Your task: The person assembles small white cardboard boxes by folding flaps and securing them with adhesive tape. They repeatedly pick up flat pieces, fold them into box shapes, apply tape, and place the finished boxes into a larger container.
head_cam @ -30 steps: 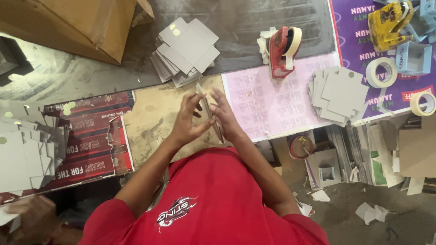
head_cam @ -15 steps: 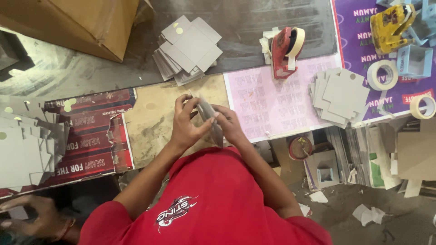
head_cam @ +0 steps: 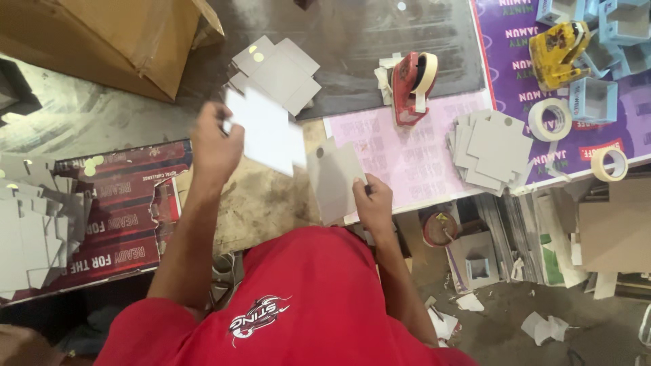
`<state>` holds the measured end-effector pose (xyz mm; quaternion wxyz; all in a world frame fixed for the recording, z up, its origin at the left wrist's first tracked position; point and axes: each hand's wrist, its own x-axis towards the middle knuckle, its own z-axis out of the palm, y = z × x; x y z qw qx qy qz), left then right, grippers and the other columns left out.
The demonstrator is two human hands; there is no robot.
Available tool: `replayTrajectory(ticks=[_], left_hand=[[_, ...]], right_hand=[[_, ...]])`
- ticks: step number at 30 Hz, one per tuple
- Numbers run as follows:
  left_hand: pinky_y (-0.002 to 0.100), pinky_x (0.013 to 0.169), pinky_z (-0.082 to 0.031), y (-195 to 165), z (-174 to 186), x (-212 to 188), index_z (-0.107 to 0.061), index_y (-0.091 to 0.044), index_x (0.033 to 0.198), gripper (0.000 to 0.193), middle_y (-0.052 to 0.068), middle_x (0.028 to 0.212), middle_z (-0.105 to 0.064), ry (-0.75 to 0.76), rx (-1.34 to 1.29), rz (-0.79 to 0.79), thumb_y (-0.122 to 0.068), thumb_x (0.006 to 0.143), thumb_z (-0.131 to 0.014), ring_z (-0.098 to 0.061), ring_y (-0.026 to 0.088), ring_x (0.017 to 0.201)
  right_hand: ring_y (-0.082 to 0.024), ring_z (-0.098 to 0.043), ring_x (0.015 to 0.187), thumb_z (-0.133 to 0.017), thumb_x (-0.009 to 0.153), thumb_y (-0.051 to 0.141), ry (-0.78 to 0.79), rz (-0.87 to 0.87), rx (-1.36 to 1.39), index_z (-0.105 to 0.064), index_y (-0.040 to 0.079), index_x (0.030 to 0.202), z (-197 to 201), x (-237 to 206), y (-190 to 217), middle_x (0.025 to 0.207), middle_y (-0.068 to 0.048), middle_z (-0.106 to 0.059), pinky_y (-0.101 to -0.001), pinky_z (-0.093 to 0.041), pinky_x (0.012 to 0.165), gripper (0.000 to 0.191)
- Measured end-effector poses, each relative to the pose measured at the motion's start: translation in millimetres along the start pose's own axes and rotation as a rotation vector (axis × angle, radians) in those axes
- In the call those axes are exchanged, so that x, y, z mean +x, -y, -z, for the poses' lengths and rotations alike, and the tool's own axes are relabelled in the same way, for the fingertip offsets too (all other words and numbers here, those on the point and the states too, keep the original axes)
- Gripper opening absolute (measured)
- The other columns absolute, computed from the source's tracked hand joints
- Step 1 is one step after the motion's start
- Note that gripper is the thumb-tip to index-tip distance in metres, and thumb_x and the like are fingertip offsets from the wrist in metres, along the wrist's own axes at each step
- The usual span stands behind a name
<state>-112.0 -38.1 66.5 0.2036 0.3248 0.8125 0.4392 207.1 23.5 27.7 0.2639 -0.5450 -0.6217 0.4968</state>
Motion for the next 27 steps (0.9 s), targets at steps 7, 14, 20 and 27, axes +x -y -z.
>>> replayTrajectory(ticks=[7, 14, 20, 27], left_hand=[[0.038, 0.094, -0.061, -37.3, -23.3, 10.4, -0.035, 0.003, 0.149, 0.060, 0.025, 0.125, -0.066, -0.413, 0.063, -0.527, -0.030, 0.111, -0.068, -0.072, 0.030, 0.107], [0.045, 0.082, -0.056, -20.1, -82.9, -57.7, -0.036, -0.006, 0.150, 0.065, 0.017, 0.109, -0.070, 0.507, -0.113, 0.326, -0.033, 0.097, -0.061, -0.068, 0.032, 0.096], [0.035, 0.090, -0.057, 46.0, -106.4, -58.6, -0.057, 0.004, 0.135, 0.041, 0.013, 0.114, -0.072, 0.520, -0.537, 0.114, -0.003, 0.095, -0.061, -0.070, 0.021, 0.103], [0.034, 0.103, -0.047, 66.7, -97.4, -53.9, -0.050, 0.000, 0.142, 0.045, 0.012, 0.129, -0.063, 0.581, -0.718, 0.075, 0.004, 0.097, -0.052, -0.060, 0.024, 0.119]], right_hand=[[-0.010, -0.053, 0.056, -0.061, 0.099, 0.012, -0.094, 0.217, -0.102, -0.073, -0.003, 0.116, -7.5, -27.2, 25.4, 0.065, -0.008, -0.062, -0.0304, -0.045, 0.052, 0.026], [-0.031, -0.071, 0.084, -0.069, 0.100, 0.008, 0.116, 0.692, -0.487, -0.068, -0.003, 0.126, -35.1, -29.9, 21.4, 0.101, -0.018, -0.073, -0.0409, -0.058, 0.077, 0.029], [-0.037, -0.059, 0.125, -0.087, 0.084, 0.026, -0.092, 0.652, -0.399, -0.058, 0.001, 0.133, -45.0, -7.8, -4.2, 0.131, -0.022, -0.062, -0.0456, -0.047, 0.108, 0.062], [-0.031, -0.049, 0.137, -0.066, 0.086, 0.006, 0.375, -0.128, 0.480, -0.030, 0.003, 0.158, -35.5, 40.6, -57.3, 0.149, -0.020, -0.050, -0.0394, -0.043, 0.112, 0.081]])
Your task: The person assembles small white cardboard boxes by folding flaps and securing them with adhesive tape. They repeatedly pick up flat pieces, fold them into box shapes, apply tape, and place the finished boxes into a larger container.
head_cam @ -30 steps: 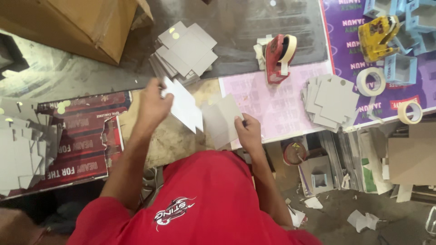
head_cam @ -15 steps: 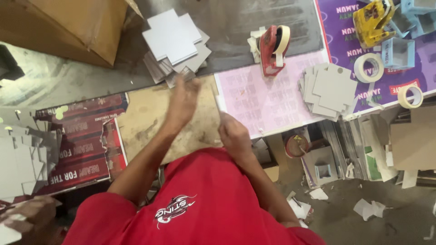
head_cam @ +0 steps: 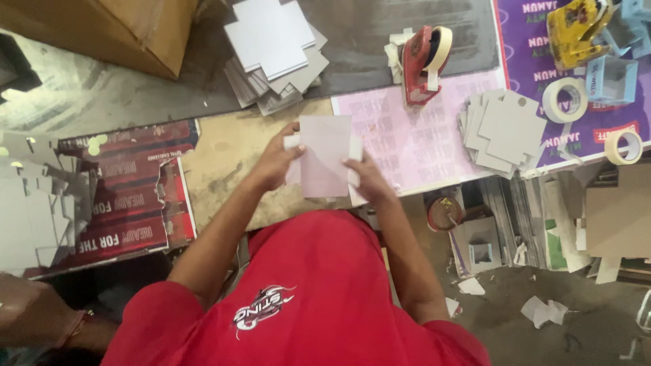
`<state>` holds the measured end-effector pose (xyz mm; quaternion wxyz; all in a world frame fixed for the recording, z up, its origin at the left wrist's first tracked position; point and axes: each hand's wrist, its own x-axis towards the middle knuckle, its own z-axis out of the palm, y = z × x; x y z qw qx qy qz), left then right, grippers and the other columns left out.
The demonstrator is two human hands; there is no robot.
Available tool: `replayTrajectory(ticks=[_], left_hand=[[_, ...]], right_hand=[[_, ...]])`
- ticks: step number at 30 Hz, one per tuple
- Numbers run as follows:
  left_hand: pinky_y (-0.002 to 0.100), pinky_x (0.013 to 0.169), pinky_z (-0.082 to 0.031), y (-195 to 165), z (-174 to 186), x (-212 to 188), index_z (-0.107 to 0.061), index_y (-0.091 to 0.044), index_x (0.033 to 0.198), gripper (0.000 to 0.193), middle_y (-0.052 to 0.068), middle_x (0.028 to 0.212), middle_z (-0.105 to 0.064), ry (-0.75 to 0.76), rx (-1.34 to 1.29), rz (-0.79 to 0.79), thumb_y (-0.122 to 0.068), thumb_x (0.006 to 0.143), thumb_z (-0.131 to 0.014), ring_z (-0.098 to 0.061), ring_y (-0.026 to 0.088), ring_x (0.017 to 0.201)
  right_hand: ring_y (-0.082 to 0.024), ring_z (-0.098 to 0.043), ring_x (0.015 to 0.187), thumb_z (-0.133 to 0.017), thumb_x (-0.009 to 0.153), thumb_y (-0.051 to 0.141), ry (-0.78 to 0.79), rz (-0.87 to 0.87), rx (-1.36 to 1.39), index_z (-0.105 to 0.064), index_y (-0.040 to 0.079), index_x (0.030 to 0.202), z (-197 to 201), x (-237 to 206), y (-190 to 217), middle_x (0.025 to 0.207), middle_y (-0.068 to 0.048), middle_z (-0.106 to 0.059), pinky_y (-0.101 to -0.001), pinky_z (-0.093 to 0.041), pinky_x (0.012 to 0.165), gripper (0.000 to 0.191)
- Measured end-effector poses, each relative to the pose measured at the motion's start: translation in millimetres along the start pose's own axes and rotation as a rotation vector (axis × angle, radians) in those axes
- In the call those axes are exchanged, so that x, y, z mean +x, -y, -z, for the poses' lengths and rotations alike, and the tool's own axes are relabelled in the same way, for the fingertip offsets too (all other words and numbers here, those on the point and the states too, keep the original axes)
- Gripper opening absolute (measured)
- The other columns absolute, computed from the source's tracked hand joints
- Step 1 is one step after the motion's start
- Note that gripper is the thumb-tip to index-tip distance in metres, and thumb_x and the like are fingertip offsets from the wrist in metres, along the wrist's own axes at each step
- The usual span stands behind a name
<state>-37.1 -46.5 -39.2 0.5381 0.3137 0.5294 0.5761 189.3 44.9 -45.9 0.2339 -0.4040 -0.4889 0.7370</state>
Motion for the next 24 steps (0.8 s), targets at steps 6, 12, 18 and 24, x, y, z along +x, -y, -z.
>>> replayTrajectory(ticks=[6, 12, 18, 24], left_hand=[[0.036, 0.101, -0.049, 4.8, -56.6, -12.8, -0.052, -0.001, 0.137, 0.050, 0.019, 0.121, -0.063, -0.402, 0.464, -0.373, 0.009, 0.089, -0.045, -0.062, 0.028, 0.115], [0.033, 0.088, -0.053, -6.6, -33.6, -1.0, -0.062, -0.001, 0.111, 0.026, 0.011, 0.104, -0.066, -0.275, 0.262, -0.244, 0.007, 0.086, -0.067, -0.064, 0.019, 0.097], [0.030, 0.085, -0.053, 24.0, -3.5, 14.3, -0.062, -0.003, 0.103, 0.017, 0.005, 0.100, -0.069, -0.383, -0.211, -0.199, 0.009, 0.093, -0.069, -0.063, 0.013, 0.092], [0.030, 0.079, -0.050, 50.1, -7.2, -8.3, -0.064, -0.001, 0.104, 0.032, 0.007, 0.095, -0.068, -0.455, 0.263, -0.302, 0.018, 0.080, -0.052, -0.062, 0.015, 0.088]], right_hand=[[-0.037, -0.068, 0.117, -0.041, 0.086, -0.004, -0.349, 0.412, -0.502, -0.042, 0.000, 0.147, -41.7, 6.5, -33.3, 0.125, -0.026, -0.068, -0.0411, -0.054, 0.101, 0.061], [-0.033, -0.064, 0.124, -0.047, 0.086, -0.003, -0.048, 0.294, -0.476, -0.047, 0.000, 0.149, -0.6, 11.1, 7.1, 0.133, -0.023, -0.066, -0.0387, -0.050, 0.106, 0.062], [-0.029, -0.055, 0.134, -0.061, 0.089, 0.004, 0.199, 0.097, 0.310, -0.039, 0.007, 0.154, 8.6, -8.9, 15.7, 0.147, -0.016, -0.054, -0.0411, -0.045, 0.111, 0.068], [-0.030, -0.061, 0.115, -0.052, 0.085, -0.009, -0.181, -0.036, 0.479, -0.048, 0.003, 0.136, -28.3, 13.4, -30.1, 0.126, -0.019, -0.057, -0.0388, -0.054, 0.098, 0.053]])
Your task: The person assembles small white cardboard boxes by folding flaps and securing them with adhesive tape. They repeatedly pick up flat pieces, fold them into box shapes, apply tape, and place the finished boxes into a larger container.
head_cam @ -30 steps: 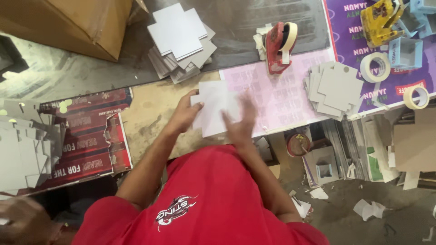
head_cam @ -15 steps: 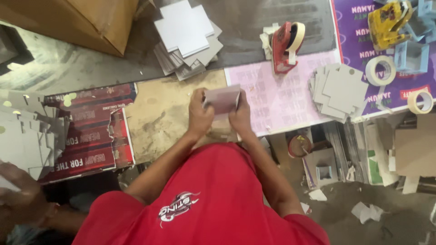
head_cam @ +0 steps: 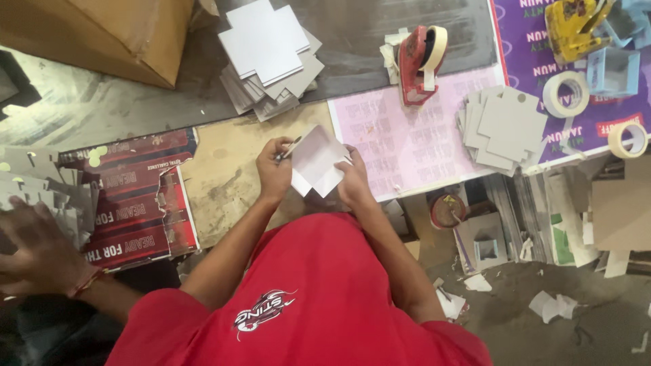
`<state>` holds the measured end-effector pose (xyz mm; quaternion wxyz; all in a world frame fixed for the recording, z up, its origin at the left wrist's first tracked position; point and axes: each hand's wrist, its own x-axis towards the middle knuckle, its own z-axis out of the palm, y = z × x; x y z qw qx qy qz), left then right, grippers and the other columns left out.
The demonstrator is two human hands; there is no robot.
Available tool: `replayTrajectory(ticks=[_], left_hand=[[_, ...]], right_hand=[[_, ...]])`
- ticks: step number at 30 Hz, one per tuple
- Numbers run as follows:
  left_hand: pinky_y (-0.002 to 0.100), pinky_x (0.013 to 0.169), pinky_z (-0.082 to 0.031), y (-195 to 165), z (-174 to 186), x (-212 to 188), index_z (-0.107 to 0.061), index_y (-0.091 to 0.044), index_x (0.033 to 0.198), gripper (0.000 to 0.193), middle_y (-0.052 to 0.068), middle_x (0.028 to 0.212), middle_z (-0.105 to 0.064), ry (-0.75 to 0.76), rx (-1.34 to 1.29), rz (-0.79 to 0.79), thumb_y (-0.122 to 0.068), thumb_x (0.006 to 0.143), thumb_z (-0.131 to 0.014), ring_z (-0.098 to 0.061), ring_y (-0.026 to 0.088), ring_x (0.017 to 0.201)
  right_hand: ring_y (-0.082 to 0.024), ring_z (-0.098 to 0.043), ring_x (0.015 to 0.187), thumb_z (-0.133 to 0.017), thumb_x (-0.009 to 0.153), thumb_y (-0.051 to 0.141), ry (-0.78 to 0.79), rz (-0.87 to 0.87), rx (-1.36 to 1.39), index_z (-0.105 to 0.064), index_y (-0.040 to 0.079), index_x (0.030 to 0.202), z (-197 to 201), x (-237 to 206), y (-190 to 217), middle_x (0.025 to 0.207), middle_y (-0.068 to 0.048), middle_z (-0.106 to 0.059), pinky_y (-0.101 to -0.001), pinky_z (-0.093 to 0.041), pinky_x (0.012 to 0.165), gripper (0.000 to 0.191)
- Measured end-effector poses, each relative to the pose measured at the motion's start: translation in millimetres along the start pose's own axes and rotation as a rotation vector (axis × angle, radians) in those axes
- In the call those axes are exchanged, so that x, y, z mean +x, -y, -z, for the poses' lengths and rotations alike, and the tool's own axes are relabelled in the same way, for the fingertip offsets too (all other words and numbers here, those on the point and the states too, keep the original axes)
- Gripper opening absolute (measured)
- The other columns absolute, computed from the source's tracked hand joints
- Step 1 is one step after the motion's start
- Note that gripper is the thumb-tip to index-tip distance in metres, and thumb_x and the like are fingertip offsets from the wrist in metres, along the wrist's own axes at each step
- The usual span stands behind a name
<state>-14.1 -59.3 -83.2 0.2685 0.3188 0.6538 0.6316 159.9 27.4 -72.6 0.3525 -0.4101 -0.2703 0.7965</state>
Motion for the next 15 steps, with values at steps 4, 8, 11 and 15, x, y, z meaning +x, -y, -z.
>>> replayTrajectory(ticks=[4, 8, 11, 15], left_hand=[[0.031, 0.072, -0.051, -9.3, 10.3, -14.5, -0.068, 0.000, 0.110, 0.041, 0.012, 0.086, -0.063, 0.027, 0.248, -0.076, 0.016, 0.076, -0.052, -0.059, 0.017, 0.075], [0.032, 0.068, -0.049, -10.5, 7.5, -31.2, -0.060, 0.000, 0.108, 0.029, 0.014, 0.103, -0.071, 0.048, 0.268, -0.125, 0.013, 0.083, -0.054, -0.059, 0.022, 0.073], [0.035, 0.073, -0.051, -3.7, 4.1, -33.2, -0.056, 0.000, 0.105, 0.017, 0.014, 0.107, -0.072, 0.017, 0.293, 0.006, 0.007, 0.089, -0.057, -0.063, 0.026, 0.078], [0.047, 0.097, -0.043, 0.1, 14.7, -26.6, -0.056, 0.001, 0.120, 0.035, 0.020, 0.115, -0.061, -0.030, 0.578, -0.251, -0.005, 0.088, -0.071, -0.057, 0.037, 0.109]], right_hand=[[-0.025, -0.059, 0.101, -0.050, 0.081, -0.011, -0.100, 0.037, -0.478, -0.050, 0.006, 0.130, 0.8, 8.7, -16.6, 0.120, -0.014, -0.055, -0.0345, -0.053, 0.082, 0.052], [-0.026, -0.060, 0.102, -0.044, 0.078, -0.011, -0.162, 0.236, -0.567, -0.052, 0.000, 0.129, -10.3, 12.7, -27.0, 0.114, -0.020, -0.060, -0.0362, -0.053, 0.084, 0.053], [-0.027, -0.060, 0.103, -0.050, 0.080, -0.006, -0.140, 0.258, -0.783, -0.047, 0.002, 0.133, -10.7, 19.6, -19.8, 0.117, -0.018, -0.058, -0.0368, -0.053, 0.088, 0.054], [-0.030, -0.057, 0.111, -0.067, 0.080, -0.003, -0.090, 0.730, -1.098, -0.058, 0.001, 0.130, 2.6, 33.5, 31.2, 0.127, -0.017, -0.062, -0.0404, -0.046, 0.095, 0.051]])
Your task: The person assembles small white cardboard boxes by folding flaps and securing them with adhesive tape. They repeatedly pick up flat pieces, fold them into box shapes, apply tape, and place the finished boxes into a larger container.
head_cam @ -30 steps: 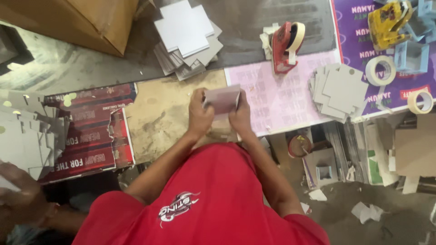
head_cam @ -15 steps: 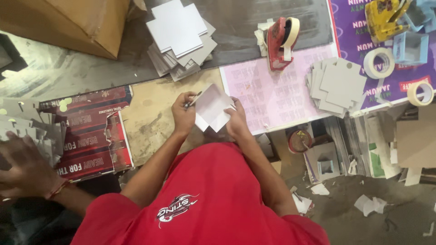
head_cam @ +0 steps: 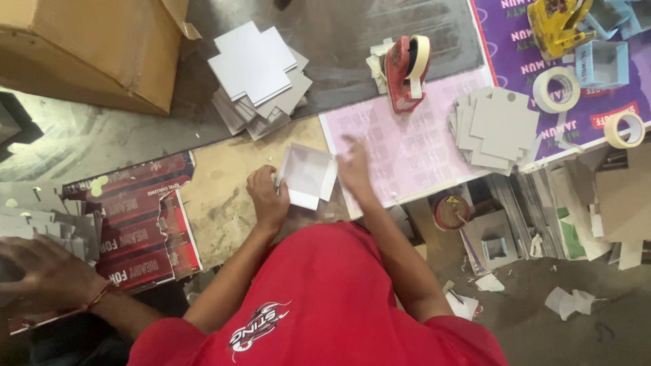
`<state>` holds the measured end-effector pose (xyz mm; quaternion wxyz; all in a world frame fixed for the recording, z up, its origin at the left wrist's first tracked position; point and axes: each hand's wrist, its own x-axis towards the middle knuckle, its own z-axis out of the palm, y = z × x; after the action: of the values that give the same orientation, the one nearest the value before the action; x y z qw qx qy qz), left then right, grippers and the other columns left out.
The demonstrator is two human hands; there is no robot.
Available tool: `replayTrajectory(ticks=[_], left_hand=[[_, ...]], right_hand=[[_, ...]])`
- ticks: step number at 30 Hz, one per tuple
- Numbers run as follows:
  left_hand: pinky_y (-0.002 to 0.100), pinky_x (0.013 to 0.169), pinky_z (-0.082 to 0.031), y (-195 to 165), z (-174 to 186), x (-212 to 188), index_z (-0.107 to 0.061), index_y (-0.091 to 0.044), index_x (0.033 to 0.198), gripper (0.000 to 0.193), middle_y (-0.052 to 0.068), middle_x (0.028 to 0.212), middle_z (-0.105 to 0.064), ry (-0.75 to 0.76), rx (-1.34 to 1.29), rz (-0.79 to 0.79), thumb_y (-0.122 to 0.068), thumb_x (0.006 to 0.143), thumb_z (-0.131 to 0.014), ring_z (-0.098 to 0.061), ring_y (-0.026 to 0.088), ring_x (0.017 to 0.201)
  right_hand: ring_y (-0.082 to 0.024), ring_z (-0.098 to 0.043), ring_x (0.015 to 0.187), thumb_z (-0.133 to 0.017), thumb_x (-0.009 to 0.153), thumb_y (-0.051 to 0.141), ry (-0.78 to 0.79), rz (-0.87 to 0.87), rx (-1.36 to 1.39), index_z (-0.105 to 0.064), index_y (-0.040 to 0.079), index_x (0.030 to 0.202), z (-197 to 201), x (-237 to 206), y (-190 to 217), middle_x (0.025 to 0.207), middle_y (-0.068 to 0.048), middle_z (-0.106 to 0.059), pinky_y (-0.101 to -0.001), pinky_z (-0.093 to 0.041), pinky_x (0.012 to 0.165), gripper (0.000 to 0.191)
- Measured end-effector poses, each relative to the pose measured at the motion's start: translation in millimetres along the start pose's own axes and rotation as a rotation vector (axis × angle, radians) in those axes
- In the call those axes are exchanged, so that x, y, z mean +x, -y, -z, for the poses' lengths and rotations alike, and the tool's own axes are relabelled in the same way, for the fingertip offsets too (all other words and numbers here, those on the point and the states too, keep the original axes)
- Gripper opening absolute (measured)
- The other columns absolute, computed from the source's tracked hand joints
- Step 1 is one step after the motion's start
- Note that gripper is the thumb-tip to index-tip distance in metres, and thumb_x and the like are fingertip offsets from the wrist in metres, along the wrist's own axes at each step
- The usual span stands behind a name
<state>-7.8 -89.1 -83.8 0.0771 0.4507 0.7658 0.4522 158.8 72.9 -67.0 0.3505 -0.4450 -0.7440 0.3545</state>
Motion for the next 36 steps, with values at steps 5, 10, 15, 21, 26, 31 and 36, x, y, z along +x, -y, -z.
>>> replayTrajectory(ticks=[5, 10, 15, 21, 26, 31, 36], left_hand=[[0.051, 0.109, -0.032, -13.9, 14.5, 4.8, -0.050, 0.001, 0.131, 0.057, 0.025, 0.133, -0.051, -0.038, 0.062, -0.298, -0.019, 0.087, -0.079, -0.046, 0.041, 0.127], [0.046, 0.104, -0.041, -58.5, -25.1, 62.6, -0.061, -0.006, 0.126, 0.043, 0.013, 0.117, -0.065, 0.304, 0.008, -0.532, -0.015, 0.088, -0.079, -0.057, 0.033, 0.116], [0.047, 0.094, -0.044, -113.2, -89.8, 139.6, -0.061, -0.006, 0.127, 0.054, 0.012, 0.116, -0.067, 0.476, -0.004, -0.693, -0.017, 0.079, -0.081, -0.059, 0.032, 0.110], [0.043, 0.098, -0.047, -179.5, -155.5, 228.2, -0.043, -0.022, 0.157, 0.088, 0.009, 0.150, -0.058, 0.311, 0.108, -0.925, -0.006, 0.080, -0.081, -0.053, 0.030, 0.138], [0.048, 0.097, -0.048, -228.2, -195.6, 279.8, -0.047, -0.025, 0.150, 0.098, 0.004, 0.138, -0.062, 0.652, 0.286, -1.274, -0.010, 0.061, -0.086, -0.051, 0.029, 0.134], [0.043, 0.082, -0.056, -246.7, -217.6, 303.3, -0.060, -0.020, 0.133, 0.077, 0.006, 0.115, -0.071, 0.888, 0.344, -1.304, -0.006, 0.062, -0.087, -0.067, 0.030, 0.113], [0.044, 0.074, -0.057, -245.9, -224.2, 310.0, -0.064, -0.014, 0.109, 0.051, 0.009, 0.098, -0.074, 0.977, 0.447, -1.151, -0.006, 0.064, -0.088, -0.072, 0.035, 0.095]], right_hand=[[-0.027, -0.061, 0.108, -0.072, 0.097, 0.011, -0.485, 0.022, -0.257, -0.069, 0.007, 0.118, 97.8, 76.2, -23.3, 0.116, -0.012, -0.063, -0.0401, -0.051, 0.093, 0.022], [-0.016, -0.064, 0.085, -0.061, 0.103, 0.033, -0.090, -0.660, 0.360, -0.066, 0.013, 0.118, 137.4, 134.3, -37.7, 0.105, -0.003, -0.070, -0.0357, -0.052, 0.068, 0.025], [-0.023, -0.073, 0.077, -0.062, 0.102, 0.024, 0.063, -0.746, 0.635, -0.067, 0.007, 0.109, 143.2, 143.7, -42.5, 0.093, -0.011, -0.070, -0.0376, -0.064, 0.068, 0.019], [-0.025, -0.072, 0.079, -0.064, 0.108, 0.024, -0.122, -0.638, 0.839, -0.060, 0.002, 0.107, 125.6, 124.0, -38.6, 0.096, -0.014, -0.071, -0.0412, -0.059, 0.069, 0.022], [-0.027, -0.073, 0.081, -0.061, 0.103, 0.017, -0.089, -0.562, 0.951, -0.062, -0.013, 0.116, 133.9, 121.1, -35.4, 0.097, -0.018, -0.072, -0.0413, -0.065, 0.077, 0.032], [-0.026, -0.072, 0.093, -0.059, 0.104, 0.013, -0.199, -0.557, 0.969, -0.060, -0.016, 0.115, 120.7, 105.5, -38.7, 0.110, -0.019, -0.069, -0.0388, -0.064, 0.087, 0.032], [-0.026, -0.069, 0.106, -0.059, 0.102, 0.007, -0.265, -0.501, 1.016, -0.062, -0.018, 0.107, 101.8, 83.6, -44.9, 0.125, -0.014, -0.062, -0.0392, -0.062, 0.097, 0.026]])
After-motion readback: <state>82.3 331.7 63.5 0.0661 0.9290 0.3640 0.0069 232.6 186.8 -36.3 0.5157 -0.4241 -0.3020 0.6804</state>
